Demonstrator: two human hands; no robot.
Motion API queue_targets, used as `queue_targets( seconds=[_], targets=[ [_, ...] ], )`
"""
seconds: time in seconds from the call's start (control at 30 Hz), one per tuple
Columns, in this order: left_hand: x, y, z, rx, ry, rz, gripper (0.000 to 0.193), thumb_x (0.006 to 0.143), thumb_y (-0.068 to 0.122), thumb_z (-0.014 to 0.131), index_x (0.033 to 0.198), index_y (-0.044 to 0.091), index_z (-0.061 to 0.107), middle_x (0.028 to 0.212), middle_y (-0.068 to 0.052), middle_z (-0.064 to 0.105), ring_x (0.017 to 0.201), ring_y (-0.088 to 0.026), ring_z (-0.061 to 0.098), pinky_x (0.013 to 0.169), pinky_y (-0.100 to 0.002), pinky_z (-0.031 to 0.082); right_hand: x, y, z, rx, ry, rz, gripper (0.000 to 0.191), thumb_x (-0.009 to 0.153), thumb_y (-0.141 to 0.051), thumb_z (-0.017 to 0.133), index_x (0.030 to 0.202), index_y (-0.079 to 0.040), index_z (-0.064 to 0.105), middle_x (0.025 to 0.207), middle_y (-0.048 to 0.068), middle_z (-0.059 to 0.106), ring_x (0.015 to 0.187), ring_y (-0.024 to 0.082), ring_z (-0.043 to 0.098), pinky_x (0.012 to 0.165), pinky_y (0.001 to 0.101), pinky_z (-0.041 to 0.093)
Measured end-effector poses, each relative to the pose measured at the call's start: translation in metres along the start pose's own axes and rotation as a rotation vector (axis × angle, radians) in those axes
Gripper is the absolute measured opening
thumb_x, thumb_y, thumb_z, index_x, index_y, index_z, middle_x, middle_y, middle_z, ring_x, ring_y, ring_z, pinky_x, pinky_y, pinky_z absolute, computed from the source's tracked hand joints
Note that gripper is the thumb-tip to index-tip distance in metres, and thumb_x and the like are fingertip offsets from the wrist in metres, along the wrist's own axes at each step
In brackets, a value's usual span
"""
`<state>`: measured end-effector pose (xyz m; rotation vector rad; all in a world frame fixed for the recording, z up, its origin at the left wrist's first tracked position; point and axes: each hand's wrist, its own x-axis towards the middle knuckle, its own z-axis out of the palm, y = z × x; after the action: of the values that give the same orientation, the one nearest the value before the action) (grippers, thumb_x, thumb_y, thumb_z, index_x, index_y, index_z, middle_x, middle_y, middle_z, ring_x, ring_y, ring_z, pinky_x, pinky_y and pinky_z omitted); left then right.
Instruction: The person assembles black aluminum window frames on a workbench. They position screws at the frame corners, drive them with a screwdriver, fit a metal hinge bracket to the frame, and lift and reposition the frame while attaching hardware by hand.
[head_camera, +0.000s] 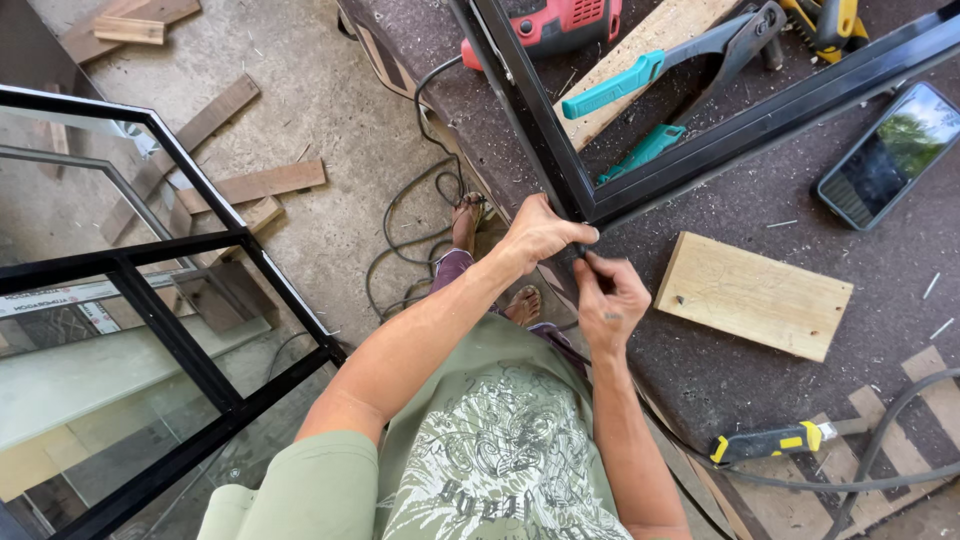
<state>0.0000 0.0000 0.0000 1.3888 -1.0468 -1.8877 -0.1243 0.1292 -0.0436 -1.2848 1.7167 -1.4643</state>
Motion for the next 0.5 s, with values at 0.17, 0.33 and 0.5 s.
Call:
queue_targets(
  seconds=[0.17,0.33,0.5],
  targets=[
    [0.000,0.000,0.000,0.015,0.028,-0.027,0.029,0.061,0.009,0.087,0.085,-0.001,0.075,0.080,-0.006,0.073,0.072,-0.014,0.068,0.064,-0.031,0.055,0.015,-0.044,-0.004,0.098,-0.030,0.257,0.019,0.090,-0.002,0.079,0.105,0.003,0.068,0.087,0.006,0.071,0.074,0.007,0.066,0.064,0.0202,0.054],
    [-0.002,-0.001,0.001,0.030,0.045,-0.019,0.028,0.060,0.009,0.087,0.084,0.000,0.074,0.079,-0.006,0.073,0.071,-0.014,0.067,0.064,-0.030,0.054,-0.003,-0.054,-0.015,0.116,0.000,0.078,0.012,0.095,0.001,0.076,0.106,0.004,0.072,0.093,0.005,0.071,0.080,0.005,0.063,0.068,0.0205,0.051],
    [0.000,-0.002,0.002,0.052,0.046,-0.016,0.027,0.060,0.009,0.086,0.083,-0.001,0.075,0.080,-0.007,0.073,0.072,-0.014,0.067,0.063,-0.031,0.054,0.018,-0.042,0.004,0.057,0.001,0.046,0.009,0.096,0.002,0.078,0.104,0.005,0.074,0.087,0.005,0.070,0.074,0.005,0.058,0.064,0.0201,0.046]
  ],
)
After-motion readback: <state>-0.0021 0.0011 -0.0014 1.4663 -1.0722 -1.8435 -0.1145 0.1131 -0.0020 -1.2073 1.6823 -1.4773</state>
